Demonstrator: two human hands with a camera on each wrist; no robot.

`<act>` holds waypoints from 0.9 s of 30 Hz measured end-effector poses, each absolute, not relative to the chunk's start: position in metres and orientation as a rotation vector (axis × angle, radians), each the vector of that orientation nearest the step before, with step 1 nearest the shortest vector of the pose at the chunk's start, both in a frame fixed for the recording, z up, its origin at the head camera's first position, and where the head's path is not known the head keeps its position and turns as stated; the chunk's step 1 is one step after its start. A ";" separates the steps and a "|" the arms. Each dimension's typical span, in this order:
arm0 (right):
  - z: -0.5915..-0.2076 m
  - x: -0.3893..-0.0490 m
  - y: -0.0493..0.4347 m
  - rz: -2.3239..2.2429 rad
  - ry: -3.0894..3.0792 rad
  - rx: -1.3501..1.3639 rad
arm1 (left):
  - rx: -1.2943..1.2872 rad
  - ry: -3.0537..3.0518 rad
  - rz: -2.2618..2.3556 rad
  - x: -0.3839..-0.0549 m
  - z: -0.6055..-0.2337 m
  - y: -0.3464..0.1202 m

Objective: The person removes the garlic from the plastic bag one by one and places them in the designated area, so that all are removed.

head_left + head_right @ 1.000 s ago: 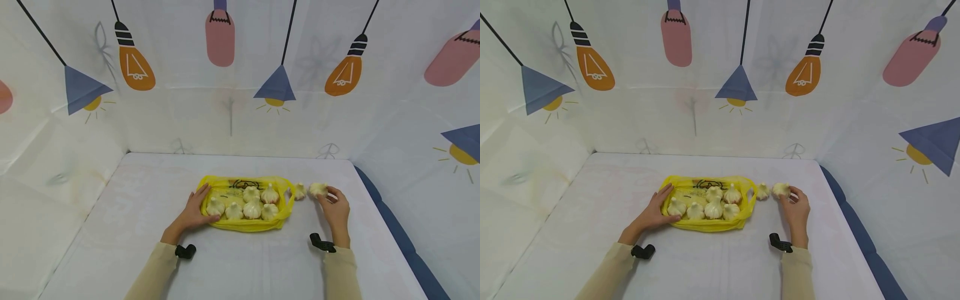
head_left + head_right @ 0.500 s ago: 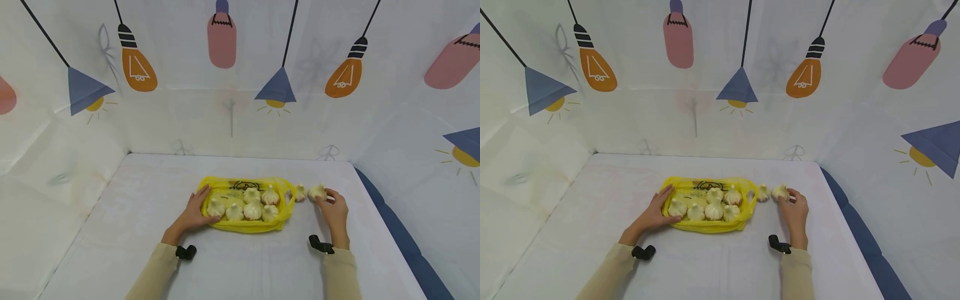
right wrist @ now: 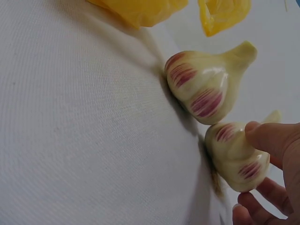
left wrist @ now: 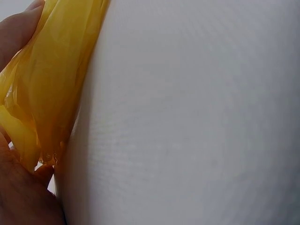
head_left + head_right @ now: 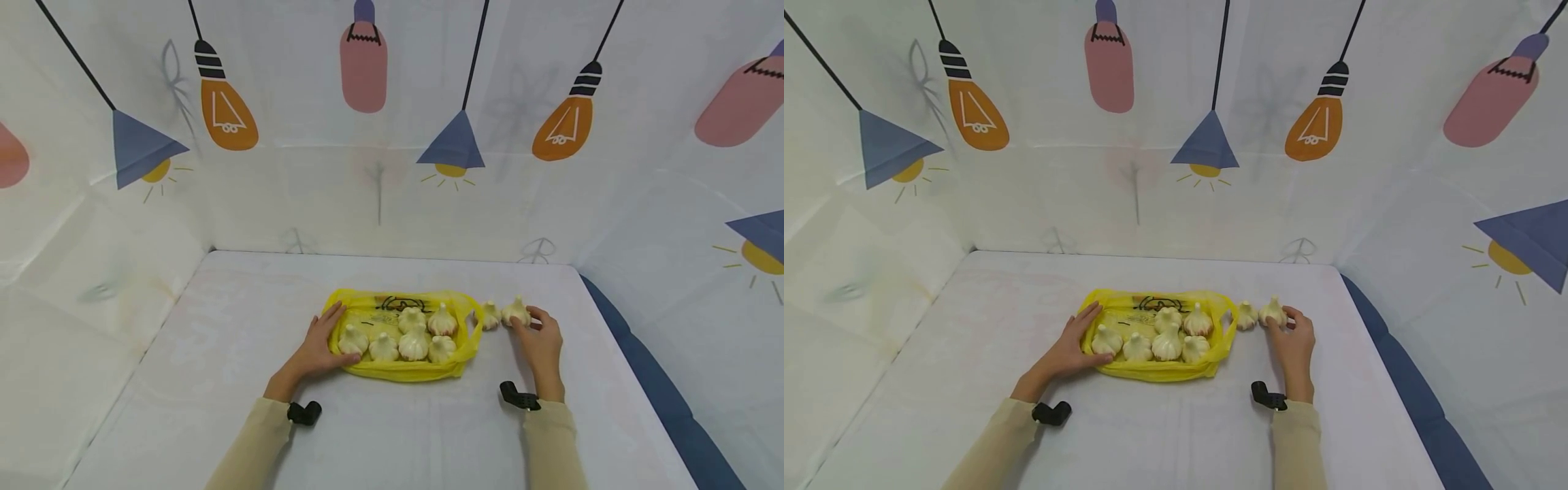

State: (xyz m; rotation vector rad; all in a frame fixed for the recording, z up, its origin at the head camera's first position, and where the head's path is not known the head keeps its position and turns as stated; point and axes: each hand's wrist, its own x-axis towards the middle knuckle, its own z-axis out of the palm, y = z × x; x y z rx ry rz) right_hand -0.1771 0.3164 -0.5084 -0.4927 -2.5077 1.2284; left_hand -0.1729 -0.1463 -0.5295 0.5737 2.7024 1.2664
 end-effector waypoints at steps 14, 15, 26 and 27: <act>-0.502 -0.174 0.322 1.257 -2.483 -0.469 | 0.565 2.703 1.275 -0.172 -0.529 -0.145; -0.501 -0.174 0.322 1.253 -2.484 -0.466 | 0.565 2.704 1.272 -0.172 -0.529 -0.145; -0.482 -0.172 0.324 1.228 -2.478 -0.365 | 0.577 2.706 1.269 -0.172 -0.528 -0.146; -0.480 -0.172 0.323 1.228 -2.481 -0.351 | 0.578 2.706 1.268 -0.173 -0.529 -0.146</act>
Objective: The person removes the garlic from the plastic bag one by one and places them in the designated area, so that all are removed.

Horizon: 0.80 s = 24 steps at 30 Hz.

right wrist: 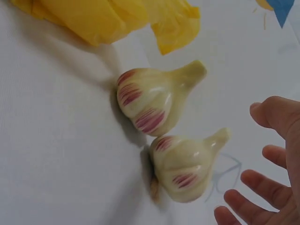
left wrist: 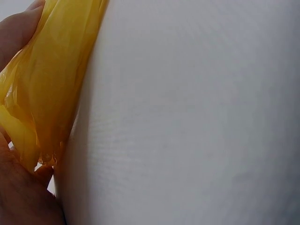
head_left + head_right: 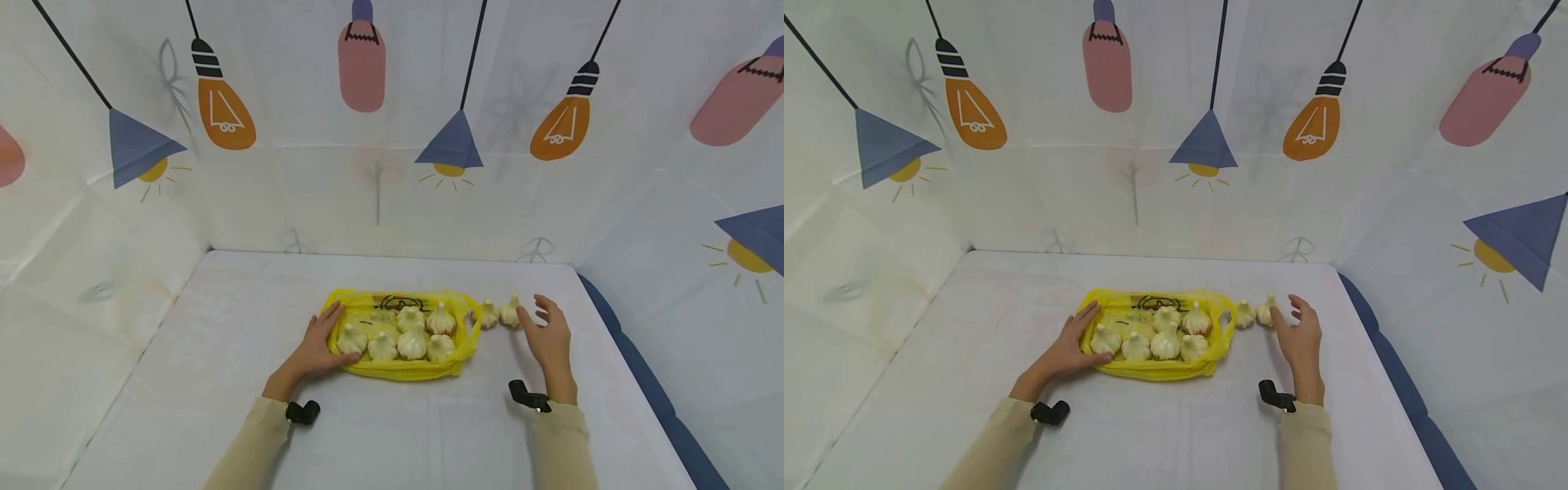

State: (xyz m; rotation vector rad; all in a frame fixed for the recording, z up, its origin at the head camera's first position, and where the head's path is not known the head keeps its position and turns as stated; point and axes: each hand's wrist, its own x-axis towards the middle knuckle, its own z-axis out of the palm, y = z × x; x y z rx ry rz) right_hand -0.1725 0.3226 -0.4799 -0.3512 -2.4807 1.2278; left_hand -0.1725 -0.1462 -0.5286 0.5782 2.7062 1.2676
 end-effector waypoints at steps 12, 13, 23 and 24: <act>-0.446 -0.174 0.288 1.239 -2.665 -0.071 | 0.574 2.706 1.255 -0.174 -0.529 -0.146; -0.443 -0.175 0.284 1.242 -2.681 -0.039 | 0.574 2.705 1.255 -0.174 -0.529 -0.146; -0.425 -0.181 0.253 1.296 -2.815 0.281 | 0.578 2.710 1.259 -0.174 -0.531 -0.146; -0.424 -0.182 0.249 1.301 -2.823 0.313 | 0.573 2.707 1.269 -0.174 -0.531 -0.146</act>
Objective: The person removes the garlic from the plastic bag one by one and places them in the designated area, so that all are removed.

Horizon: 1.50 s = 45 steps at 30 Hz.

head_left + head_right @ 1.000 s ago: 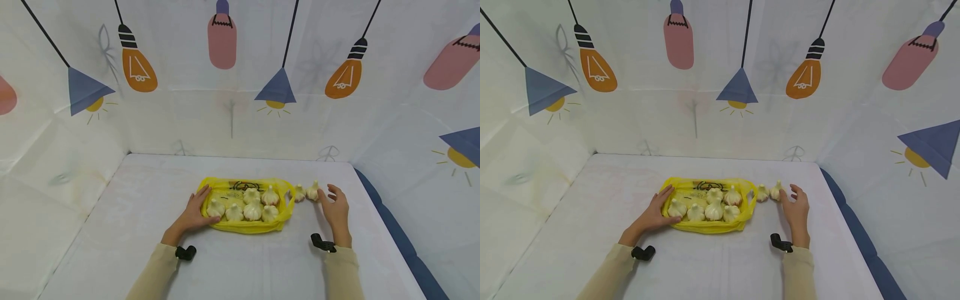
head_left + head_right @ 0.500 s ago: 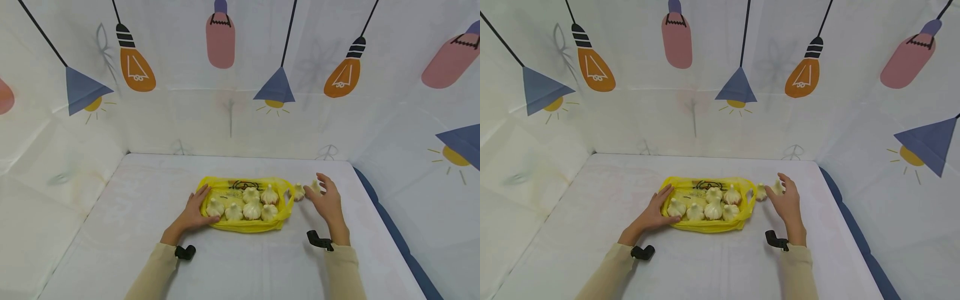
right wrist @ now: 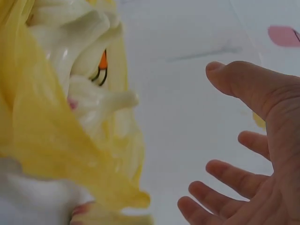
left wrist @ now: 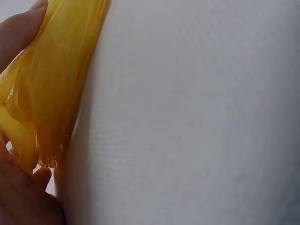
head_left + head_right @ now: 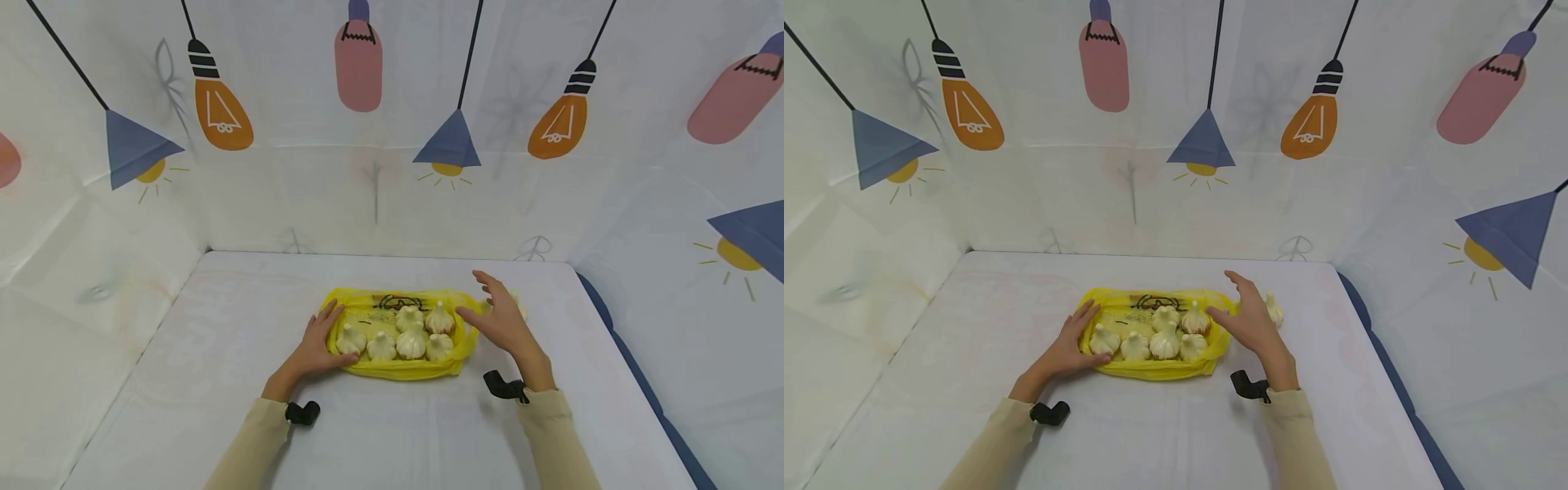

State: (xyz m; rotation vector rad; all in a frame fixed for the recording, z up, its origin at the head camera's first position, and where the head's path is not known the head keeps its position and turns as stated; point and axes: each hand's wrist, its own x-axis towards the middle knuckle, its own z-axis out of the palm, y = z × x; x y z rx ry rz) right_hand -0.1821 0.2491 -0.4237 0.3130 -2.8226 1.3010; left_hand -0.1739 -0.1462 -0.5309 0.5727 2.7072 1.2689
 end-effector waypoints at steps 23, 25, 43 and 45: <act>-0.397 -0.192 0.161 1.260 -3.019 0.916 | 0.622 2.724 1.340 -0.183 -0.531 -0.144; -0.397 -0.193 0.154 1.252 -3.032 0.958 | 0.612 2.704 1.356 -0.182 -0.532 -0.144; -0.414 -0.212 0.106 1.096 -3.142 1.264 | 0.555 2.656 1.386 -0.178 -0.528 -0.145; -0.416 -0.213 0.103 1.091 -3.153 1.275 | 0.566 2.665 1.372 -0.179 -0.530 -0.145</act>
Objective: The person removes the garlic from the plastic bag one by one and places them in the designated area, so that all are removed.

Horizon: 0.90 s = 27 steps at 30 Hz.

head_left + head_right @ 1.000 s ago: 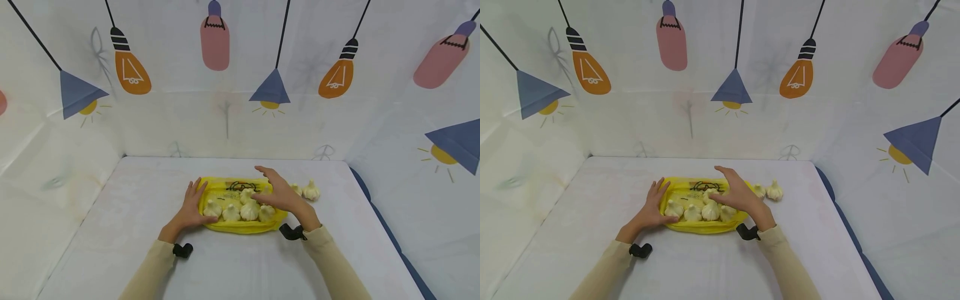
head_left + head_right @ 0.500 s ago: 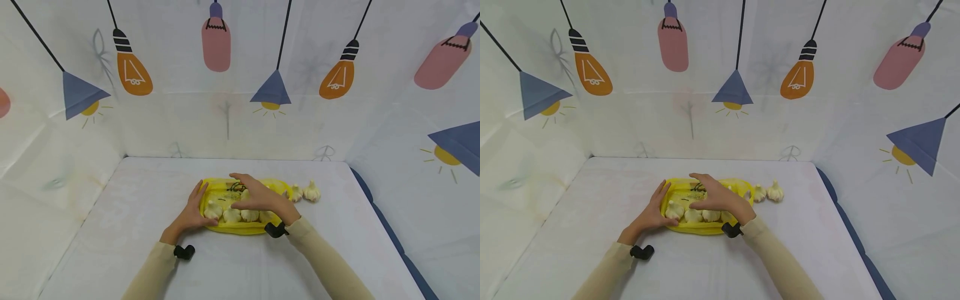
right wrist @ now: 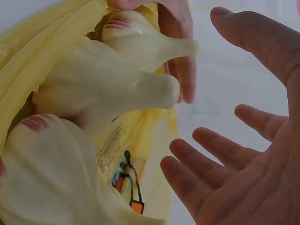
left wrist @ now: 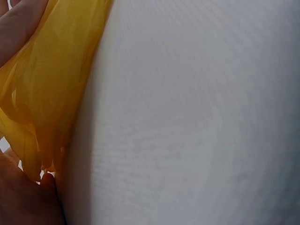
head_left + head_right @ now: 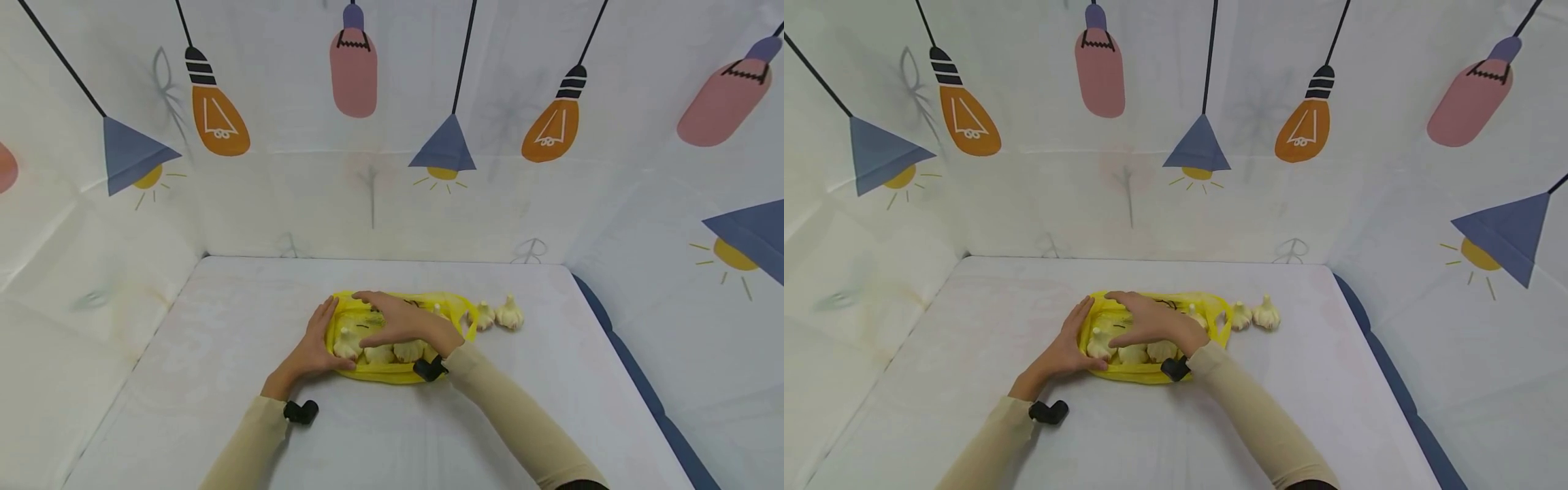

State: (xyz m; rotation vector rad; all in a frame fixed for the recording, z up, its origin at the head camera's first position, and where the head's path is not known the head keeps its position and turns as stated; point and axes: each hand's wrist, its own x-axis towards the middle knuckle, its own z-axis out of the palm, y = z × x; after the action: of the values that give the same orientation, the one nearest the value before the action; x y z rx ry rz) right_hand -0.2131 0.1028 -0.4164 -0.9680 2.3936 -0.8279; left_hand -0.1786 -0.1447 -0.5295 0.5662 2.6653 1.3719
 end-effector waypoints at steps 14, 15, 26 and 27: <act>-0.439 -0.224 0.085 -0.771 2.349 -0.970 | 0.563 2.650 1.339 -0.179 -0.529 -0.146; -0.439 -0.225 0.085 -0.764 2.351 -0.967 | 0.564 2.651 1.337 -0.179 -0.529 -0.146; -0.448 -0.224 0.077 -0.718 2.355 -0.960 | 0.580 2.648 1.322 -0.179 -0.528 -0.146; -0.449 -0.224 0.076 -0.713 2.357 -0.958 | 0.579 2.649 1.319 -0.179 -0.529 -0.146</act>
State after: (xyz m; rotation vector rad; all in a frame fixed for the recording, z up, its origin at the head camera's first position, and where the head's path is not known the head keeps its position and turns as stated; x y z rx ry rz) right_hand -0.2239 0.0764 -0.4485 -0.9579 2.3571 -0.7130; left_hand -0.1787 -0.1456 -0.5287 0.5789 2.6493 1.3187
